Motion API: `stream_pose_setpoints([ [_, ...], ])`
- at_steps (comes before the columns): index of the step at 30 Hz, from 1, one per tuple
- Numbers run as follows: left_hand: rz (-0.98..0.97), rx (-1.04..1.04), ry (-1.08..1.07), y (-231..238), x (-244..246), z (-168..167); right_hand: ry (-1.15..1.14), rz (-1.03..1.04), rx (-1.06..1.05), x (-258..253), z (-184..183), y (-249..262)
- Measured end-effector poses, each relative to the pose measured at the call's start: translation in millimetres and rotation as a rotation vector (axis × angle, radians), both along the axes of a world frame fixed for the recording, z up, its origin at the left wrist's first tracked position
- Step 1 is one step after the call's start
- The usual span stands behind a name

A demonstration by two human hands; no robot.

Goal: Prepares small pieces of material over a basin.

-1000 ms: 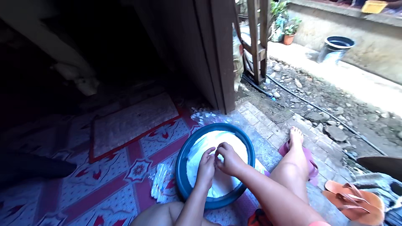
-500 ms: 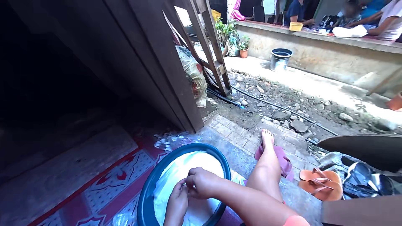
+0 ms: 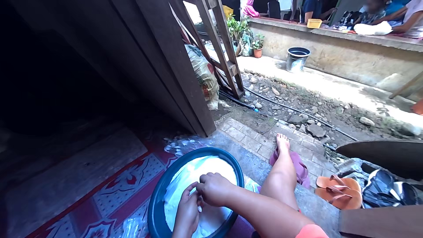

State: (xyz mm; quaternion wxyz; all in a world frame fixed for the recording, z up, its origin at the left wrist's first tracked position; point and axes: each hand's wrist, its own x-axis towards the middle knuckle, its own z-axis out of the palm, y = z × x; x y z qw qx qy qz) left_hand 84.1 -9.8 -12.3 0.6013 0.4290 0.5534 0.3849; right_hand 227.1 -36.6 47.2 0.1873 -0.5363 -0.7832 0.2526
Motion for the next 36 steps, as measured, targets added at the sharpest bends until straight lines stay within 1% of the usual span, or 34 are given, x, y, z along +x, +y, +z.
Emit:
stream_pose_setpoints([
  [5,0.018,-0.012,0.029,1.8,-0.2,-2.5,0.016,0.018,0.078,-4.9,-0.8,-2.4],
  [7,0.018,-0.019,0.014,4.2,-2.5,-6.0,0.025,-0.010,0.042,-5.2,-0.3,-2.2],
  [10,0.018,-0.023,-0.027,5.3,-4.1,-9.0,0.006,-0.028,-0.085,-2.7,-1.7,1.1],
  [12,0.027,-0.027,-0.042,4.9,-3.3,-10.6,0.004,-0.023,-0.086,-1.5,-5.2,3.5],
  [15,0.032,-0.023,-0.036,4.9,-2.9,-11.0,0.008,-0.016,-0.030,-1.7,-5.2,3.2],
  [19,0.002,-0.009,-0.011,5.0,-4.5,-12.0,-0.008,-0.016,-0.048,-3.9,-5.5,3.0],
  [23,-0.061,0.064,0.080,3.9,-3.6,-15.6,0.120,-0.036,-0.041,1.2,-7.1,5.4],
  [25,-0.100,0.082,0.133,2.7,-3.5,-13.9,0.167,-0.057,-0.096,5.6,-3.4,6.4],
  [27,-0.112,0.108,0.142,1.3,-3.3,-14.9,0.187,-0.091,-0.153,10.6,0.7,7.7],
  [31,-0.169,0.182,0.194,-1.7,-4.1,-15.6,0.160,-0.155,-0.178,18.7,6.6,10.1],
  [36,-0.283,0.259,0.397,-8.5,-4.5,0.4,0.073,-0.206,-0.228,21.4,15.6,8.8],
])
